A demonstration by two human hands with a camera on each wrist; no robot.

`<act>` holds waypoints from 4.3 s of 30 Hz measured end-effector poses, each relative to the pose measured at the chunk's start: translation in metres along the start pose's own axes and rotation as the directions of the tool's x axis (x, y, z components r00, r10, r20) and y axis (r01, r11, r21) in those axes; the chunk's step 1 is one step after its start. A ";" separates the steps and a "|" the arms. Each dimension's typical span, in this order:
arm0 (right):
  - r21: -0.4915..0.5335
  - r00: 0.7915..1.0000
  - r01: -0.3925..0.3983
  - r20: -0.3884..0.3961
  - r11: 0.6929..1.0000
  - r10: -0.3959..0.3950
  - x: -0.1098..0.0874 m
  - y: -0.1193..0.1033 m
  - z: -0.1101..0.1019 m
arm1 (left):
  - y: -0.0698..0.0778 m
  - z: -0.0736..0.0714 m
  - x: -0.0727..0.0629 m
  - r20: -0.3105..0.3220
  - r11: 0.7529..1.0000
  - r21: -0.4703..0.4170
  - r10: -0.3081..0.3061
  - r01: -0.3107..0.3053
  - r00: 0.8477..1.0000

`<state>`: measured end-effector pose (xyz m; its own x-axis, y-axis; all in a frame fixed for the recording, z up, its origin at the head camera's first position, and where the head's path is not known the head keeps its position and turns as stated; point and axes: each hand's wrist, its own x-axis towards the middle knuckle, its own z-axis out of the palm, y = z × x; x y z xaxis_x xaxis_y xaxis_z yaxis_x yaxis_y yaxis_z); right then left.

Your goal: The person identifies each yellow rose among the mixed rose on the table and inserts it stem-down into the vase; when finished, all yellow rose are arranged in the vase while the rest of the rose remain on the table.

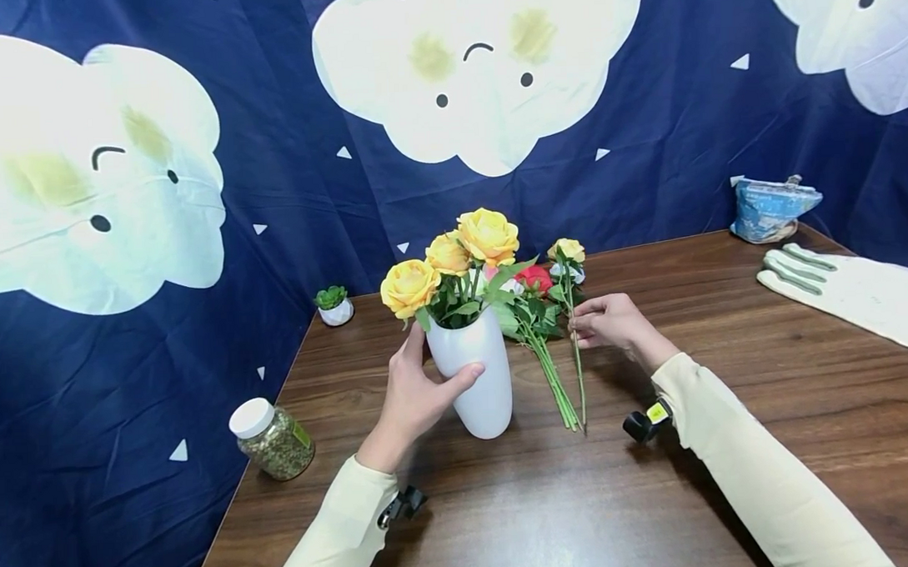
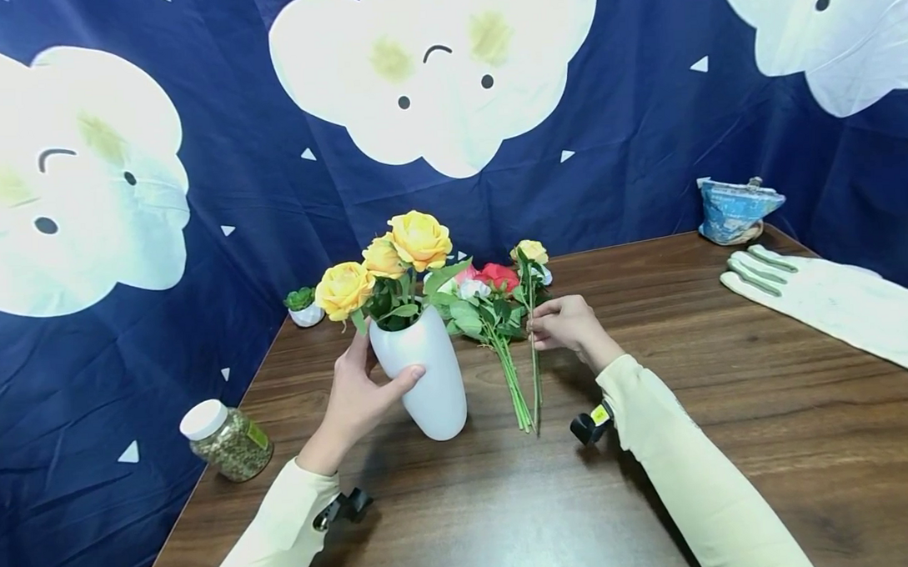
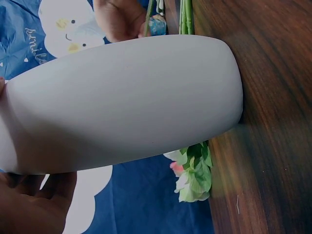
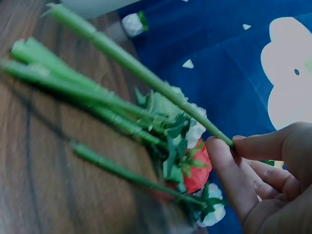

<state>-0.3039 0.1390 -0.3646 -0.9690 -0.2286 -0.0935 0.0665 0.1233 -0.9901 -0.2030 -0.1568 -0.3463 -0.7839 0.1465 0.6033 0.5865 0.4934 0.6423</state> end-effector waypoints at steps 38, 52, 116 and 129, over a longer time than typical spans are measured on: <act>0.612 0.851 0.524 -0.346 0.592 -0.395 -0.074 -0.093 0.027 | 0.008 0.003 -0.003 -0.082 0.997 0.074 0.036 -0.030 0.996; 0.592 0.734 0.679 -0.544 0.434 -0.407 -0.084 -0.101 0.040 | 0.013 0.006 -0.004 -0.112 0.996 0.090 0.024 -0.014 0.993; 0.123 0.431 0.888 -0.556 0.442 -0.711 -0.090 -0.077 0.133 | 0.014 0.014 -0.005 -0.173 0.992 0.128 0.016 0.007 0.985; 0.240 0.539 0.834 -0.543 0.497 -0.643 -0.083 -0.073 0.131 | 0.017 0.017 -0.009 -0.225 0.990 0.143 0.030 0.003 0.974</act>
<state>-0.1969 0.0226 -0.2986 -0.6947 0.3220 0.6432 -0.7181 -0.3614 -0.5947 -0.1896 -0.1351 -0.3484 -0.7003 -0.0356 0.7129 0.5489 0.6117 0.5697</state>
